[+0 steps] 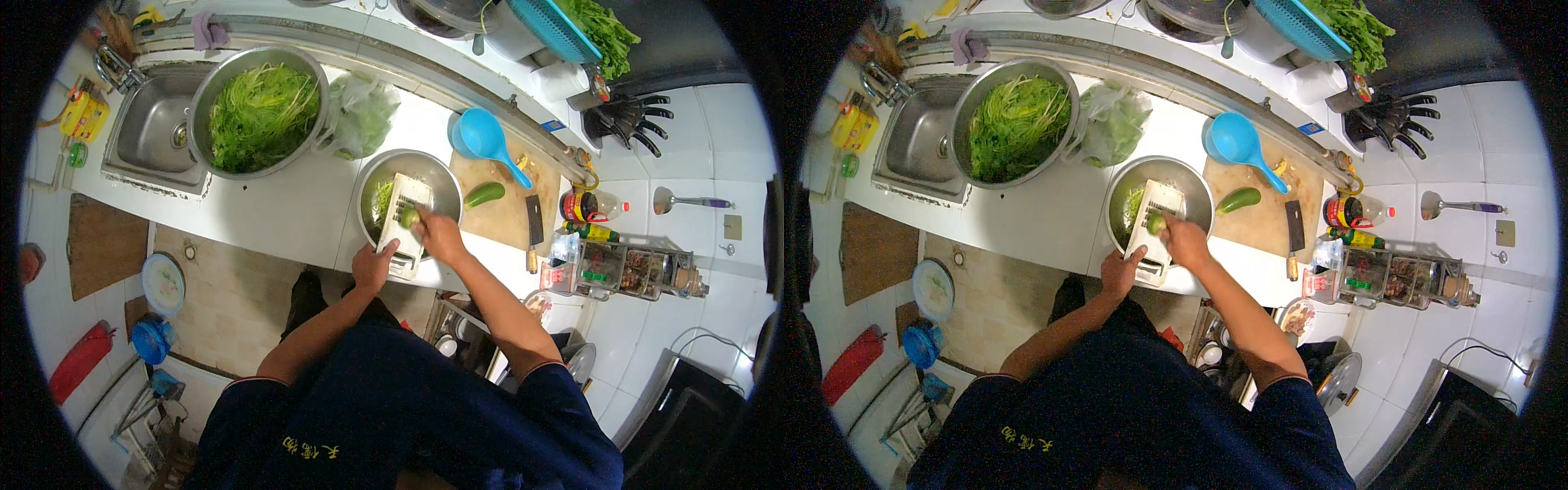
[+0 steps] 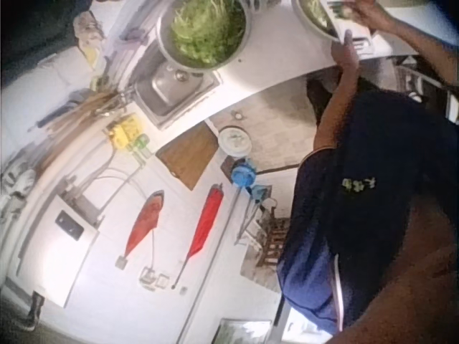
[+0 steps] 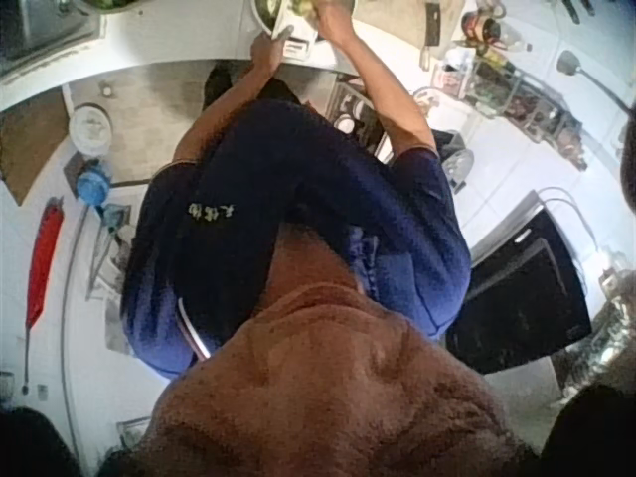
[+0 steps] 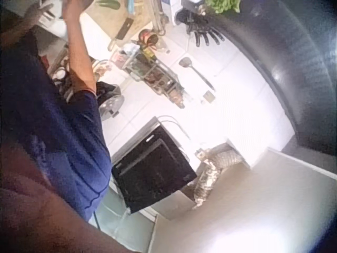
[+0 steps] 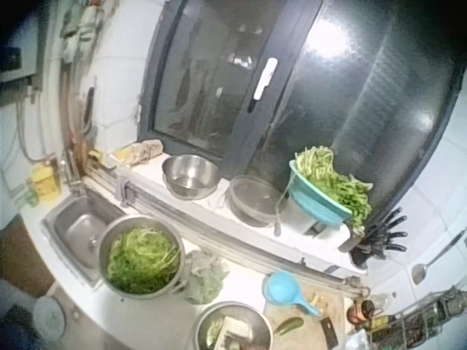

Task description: The person stirs vegetables in a wok, then washes and grates cucumbers in a kitchen. They handle leafy greens, a grater, and a knife while moving between the sink and countertop.

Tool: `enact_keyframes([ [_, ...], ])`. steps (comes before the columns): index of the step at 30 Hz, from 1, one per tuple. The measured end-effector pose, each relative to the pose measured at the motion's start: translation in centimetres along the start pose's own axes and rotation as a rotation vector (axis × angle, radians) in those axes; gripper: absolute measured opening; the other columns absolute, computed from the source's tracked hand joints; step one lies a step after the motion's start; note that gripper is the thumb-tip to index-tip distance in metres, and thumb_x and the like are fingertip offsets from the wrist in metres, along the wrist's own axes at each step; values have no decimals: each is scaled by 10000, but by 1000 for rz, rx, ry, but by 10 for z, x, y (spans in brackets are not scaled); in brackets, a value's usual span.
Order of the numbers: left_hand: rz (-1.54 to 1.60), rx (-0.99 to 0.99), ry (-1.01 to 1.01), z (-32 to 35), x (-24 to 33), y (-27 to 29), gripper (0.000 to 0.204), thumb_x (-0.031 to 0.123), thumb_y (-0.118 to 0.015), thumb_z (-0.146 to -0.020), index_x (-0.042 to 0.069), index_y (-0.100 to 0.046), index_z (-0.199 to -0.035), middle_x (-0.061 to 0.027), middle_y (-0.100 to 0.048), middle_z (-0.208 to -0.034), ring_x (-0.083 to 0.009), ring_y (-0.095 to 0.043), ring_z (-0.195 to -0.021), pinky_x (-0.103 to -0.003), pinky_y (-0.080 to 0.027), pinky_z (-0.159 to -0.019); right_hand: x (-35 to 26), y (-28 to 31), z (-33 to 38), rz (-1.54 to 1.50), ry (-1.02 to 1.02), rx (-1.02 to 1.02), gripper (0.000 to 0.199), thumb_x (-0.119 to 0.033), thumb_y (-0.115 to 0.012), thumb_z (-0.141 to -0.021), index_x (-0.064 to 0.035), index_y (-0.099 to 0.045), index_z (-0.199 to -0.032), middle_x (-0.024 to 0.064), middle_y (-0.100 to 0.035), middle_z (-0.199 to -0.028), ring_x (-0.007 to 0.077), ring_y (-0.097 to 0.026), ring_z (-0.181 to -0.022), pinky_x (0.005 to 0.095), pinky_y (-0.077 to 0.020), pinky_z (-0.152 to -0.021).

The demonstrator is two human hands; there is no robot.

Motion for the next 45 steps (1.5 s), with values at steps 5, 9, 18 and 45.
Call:
enact_keyframes([
  [5, 6, -8, -25, 4, 8, 1, 559, 537, -742, -851, 3, -737, -1018, -196, -748, -944, -379, -708, -918, -449, -529, -826, -6, -10, 36, 13, 87, 13, 520, -237, -654, -930, -50, -540, -1401, 232, -709, -1015, 418, -686, -877, 509, -545, -753],
  [9, 20, 20, -27, 5, 4, 5, 552, 534, -747, -849, -4, -744, -977, -198, -749, -909, -379, -713, -891, -448, -536, -805, 6, -21, 8, 65, 68, -6, 475, -218, -668, -914, -42, -583, -1347, 236, -710, -936, 424, -688, -827, 519, -546, -735],
  [18, 21, 27, -75, 3, 10, 5, 543, 531, -753, -849, -2, -750, -951, -197, -747, -890, -383, -713, -886, -453, -535, -799, 51, -12, -75, 154, -98, 85, 238, -240, -641, -923, -48, -667, -1061, 230, -710, -895, 439, -690, -837, 550, -547, -736],
  [45, 113, 11, -42, -4, -8, -2, 577, 538, -738, -847, -7, -738, -1037, -192, -753, -947, -384, -712, -906, -452, -538, -837, 71, -15, -91, 126, -122, 129, 186, -186, -635, -911, -30, -680, -1004, 260, -697, -892, 451, -679, -830, 554, -530, -732],
])
Point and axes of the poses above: each hand's wrist, its own z-axis away from the middle knuckle, its own y-axis out of the back of the hand, x = y × z, the point moved 10 cm from there along -z, towards the middle knuckle
